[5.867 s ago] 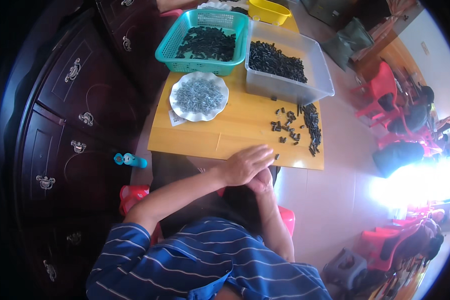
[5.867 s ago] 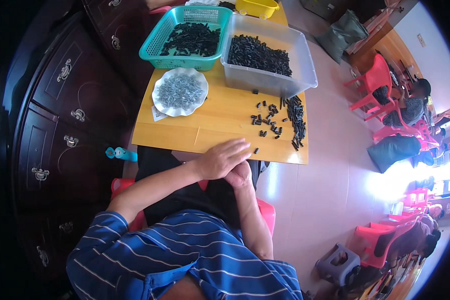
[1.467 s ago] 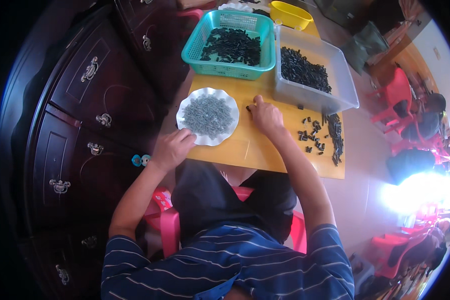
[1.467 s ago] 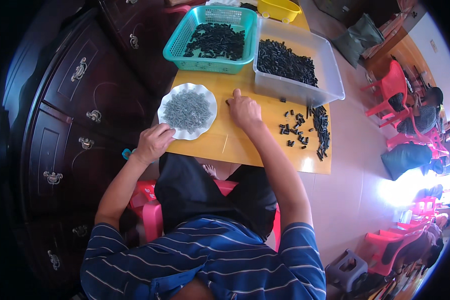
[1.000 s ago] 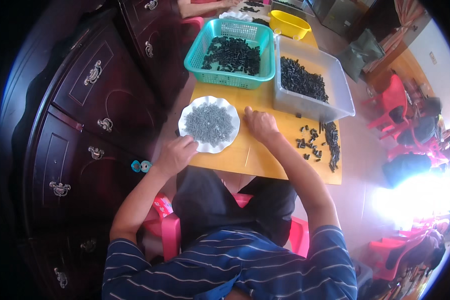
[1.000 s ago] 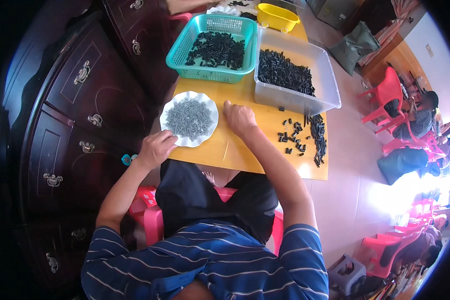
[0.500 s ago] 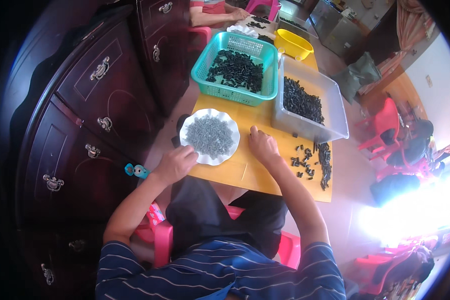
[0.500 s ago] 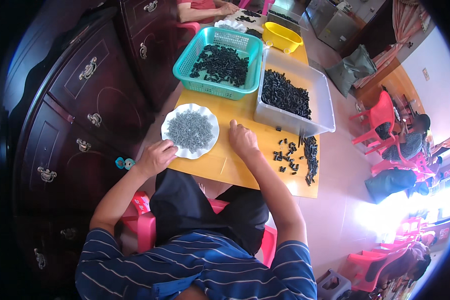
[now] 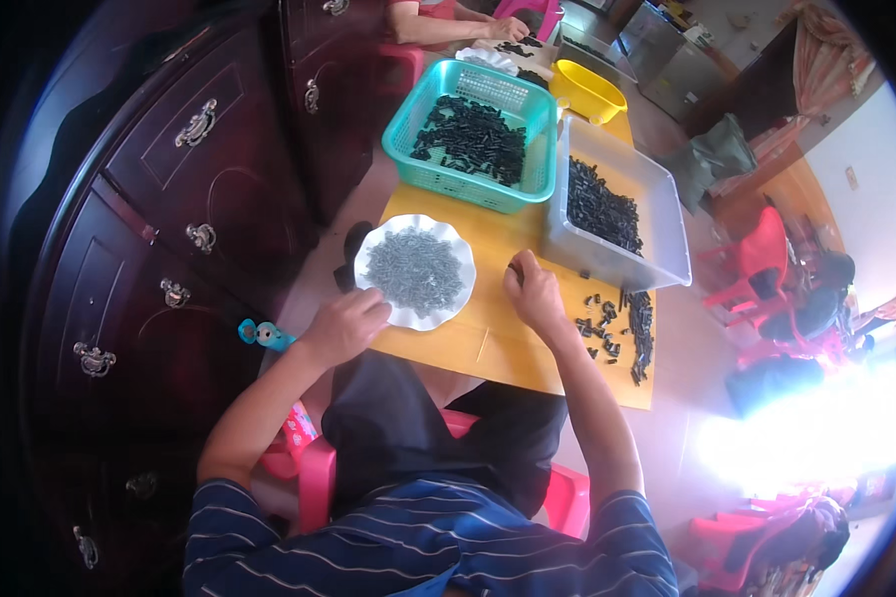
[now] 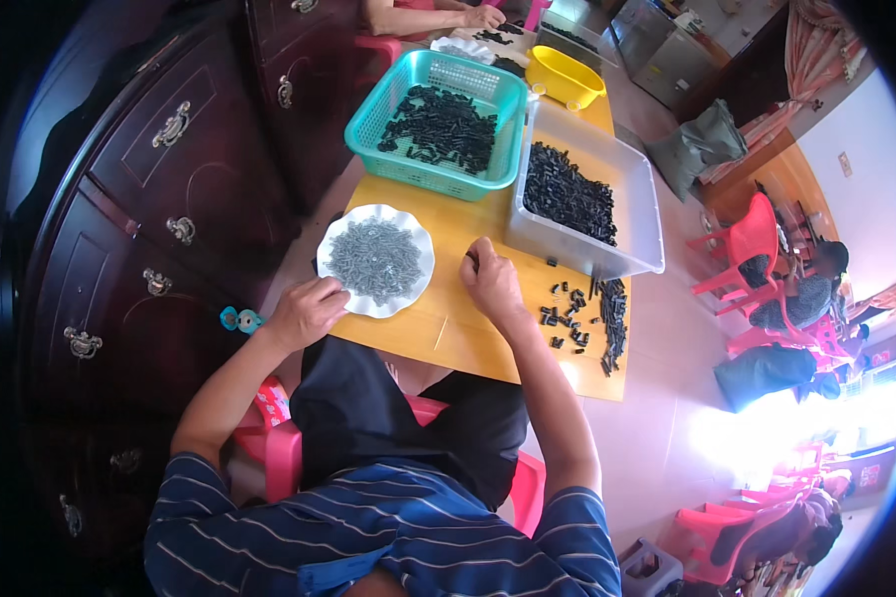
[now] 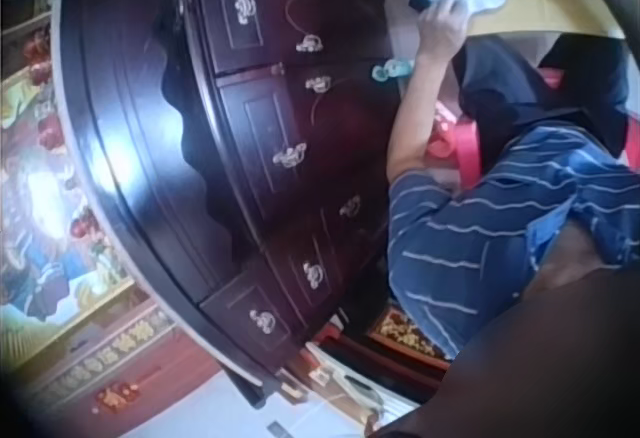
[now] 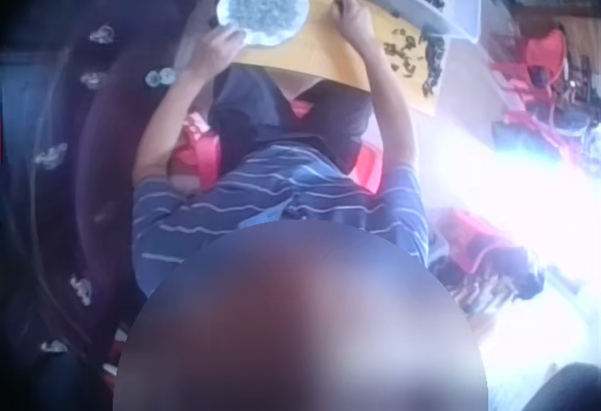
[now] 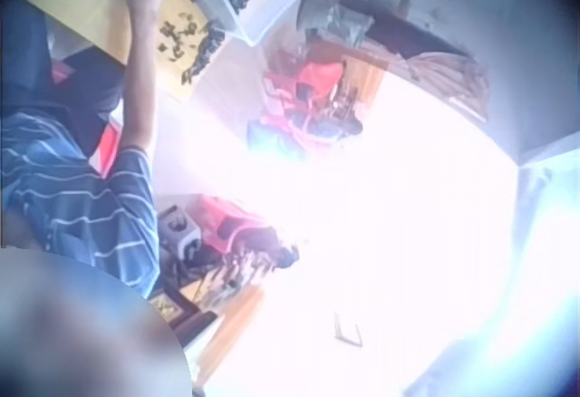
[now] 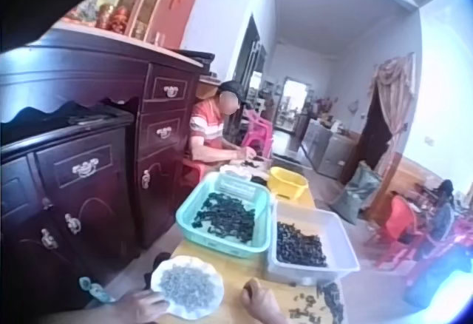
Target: Manually inserting small metal pins into plastic housings at a workbench.
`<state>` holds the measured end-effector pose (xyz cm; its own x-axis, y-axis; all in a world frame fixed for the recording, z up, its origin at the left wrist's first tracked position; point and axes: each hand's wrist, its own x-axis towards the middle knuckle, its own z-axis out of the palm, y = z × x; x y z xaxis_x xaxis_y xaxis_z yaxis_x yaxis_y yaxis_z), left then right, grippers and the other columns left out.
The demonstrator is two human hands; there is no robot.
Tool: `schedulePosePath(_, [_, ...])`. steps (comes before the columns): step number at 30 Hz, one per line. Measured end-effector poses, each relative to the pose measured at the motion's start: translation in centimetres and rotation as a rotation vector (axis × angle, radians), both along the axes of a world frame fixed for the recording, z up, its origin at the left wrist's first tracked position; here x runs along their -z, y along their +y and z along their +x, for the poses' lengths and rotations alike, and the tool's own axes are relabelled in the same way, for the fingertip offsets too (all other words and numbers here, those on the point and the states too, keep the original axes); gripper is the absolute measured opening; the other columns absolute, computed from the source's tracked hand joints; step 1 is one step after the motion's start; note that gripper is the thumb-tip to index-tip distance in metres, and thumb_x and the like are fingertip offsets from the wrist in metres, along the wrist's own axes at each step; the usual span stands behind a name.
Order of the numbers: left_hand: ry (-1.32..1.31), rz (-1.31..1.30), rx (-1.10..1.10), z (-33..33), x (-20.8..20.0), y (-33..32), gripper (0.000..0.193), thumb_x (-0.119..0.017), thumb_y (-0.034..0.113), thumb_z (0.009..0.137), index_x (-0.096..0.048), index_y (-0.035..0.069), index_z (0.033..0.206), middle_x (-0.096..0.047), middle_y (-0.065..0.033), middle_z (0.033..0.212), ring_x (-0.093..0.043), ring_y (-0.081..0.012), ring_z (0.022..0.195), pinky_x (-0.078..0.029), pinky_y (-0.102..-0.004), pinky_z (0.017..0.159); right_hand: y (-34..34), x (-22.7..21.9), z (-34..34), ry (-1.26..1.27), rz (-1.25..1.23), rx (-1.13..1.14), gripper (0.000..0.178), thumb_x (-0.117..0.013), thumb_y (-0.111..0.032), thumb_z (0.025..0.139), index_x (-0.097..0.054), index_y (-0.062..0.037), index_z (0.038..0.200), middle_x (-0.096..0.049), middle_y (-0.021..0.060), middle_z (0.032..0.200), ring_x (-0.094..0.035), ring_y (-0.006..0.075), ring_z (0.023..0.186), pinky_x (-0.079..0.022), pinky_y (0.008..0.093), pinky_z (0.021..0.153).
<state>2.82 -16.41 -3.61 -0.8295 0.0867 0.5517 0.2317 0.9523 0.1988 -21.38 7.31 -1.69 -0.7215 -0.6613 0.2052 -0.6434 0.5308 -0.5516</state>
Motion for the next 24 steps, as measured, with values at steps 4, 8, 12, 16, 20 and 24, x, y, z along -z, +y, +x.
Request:
schedulePosePath(4, [0.008, 0.007, 0.000, 0.1, -0.2, 0.0, 0.018, -0.072, 0.010, 0.077, -0.056, 0.010, 0.086, -0.054, -0.0049, 0.089, -0.062, -0.0242, 0.077, -0.052, -0.0373, 0.062, 0.5, -5.4, -0.7, 0.209, -0.221, -0.083, 0.010, -0.062, -0.010, 0.092, -0.056, -0.0036, 0.097, -0.066, 0.0229, 0.078, -0.068, 0.0443, 0.075, -0.055, 0.0495, 0.065])
schedulePosePath(8, [-0.036, 0.024, 0.000, 0.2, -0.5, 0.0, 0.025, -0.076, 0.007, 0.073, -0.060, 0.009, 0.091, -0.056, -0.0049, 0.089, -0.064, -0.0245, 0.078, -0.053, -0.0376, 0.064, 1.8, -13.5, -6.9, 0.451, -0.273, 0.048, 0.010, -0.061, -0.012, 0.093, -0.060, -0.0032, 0.098, -0.068, 0.0244, 0.081, -0.069, 0.0426, 0.074, -0.055, 0.0471, 0.065])
schedulePosePath(12, [-0.001, 0.020, 0.009, -0.5, -0.7, 0.3, 0.021, -0.074, 0.009, 0.075, -0.056, 0.011, 0.086, -0.054, -0.0035, 0.086, -0.062, -0.0233, 0.076, -0.051, -0.0374, 0.060, 4.6, -17.7, -13.7, 0.439, -0.224, 0.227, 0.020, -0.059, -0.020, 0.095, -0.062, -0.0015, 0.101, -0.069, 0.0247, 0.087, -0.070, 0.0413, 0.086, -0.054, 0.0441, 0.077])
schedulePosePath(16, [-0.002, 0.025, -0.009, -0.4, -0.6, 0.5, 0.021, -0.074, 0.008, 0.074, -0.056, 0.011, 0.085, -0.054, -0.0036, 0.085, -0.062, -0.0233, 0.076, -0.051, -0.0376, 0.060, 6.1, -19.6, -14.7, 0.499, -0.241, 0.301, 0.021, -0.061, -0.022, 0.095, -0.063, -0.0023, 0.103, -0.070, 0.0218, 0.088, -0.071, 0.0370, 0.083, -0.055, 0.0412, 0.077])
schedulePosePath(20, [-0.021, 0.024, -0.002, -0.2, -0.5, 0.3, 0.026, -0.078, 0.006, 0.072, -0.060, 0.009, 0.091, -0.056, -0.0050, 0.089, -0.063, -0.0246, 0.078, -0.053, -0.0378, 0.064, 6.8, -21.0, -13.5, 0.507, -0.297, 0.344, 0.019, -0.060, -0.020, 0.096, -0.062, -0.0019, 0.102, -0.069, 0.0188, 0.085, -0.069, 0.0303, 0.078, -0.055, 0.0385, 0.075])
schedulePosePath(24, [-0.063, 0.033, 0.001, 0.0, -0.4, 0.2, 0.033, -0.081, 0.004, 0.070, -0.064, 0.007, 0.099, -0.059, -0.0071, 0.093, -0.065, -0.0267, 0.080, -0.054, -0.0382, 0.068, 6.8, -22.5, -11.0, 0.536, -0.325, 0.390, 0.019, -0.060, -0.019, 0.096, -0.062, -0.0021, 0.102, -0.070, 0.0187, 0.086, -0.070, 0.0309, 0.078, -0.055, 0.0386, 0.074])
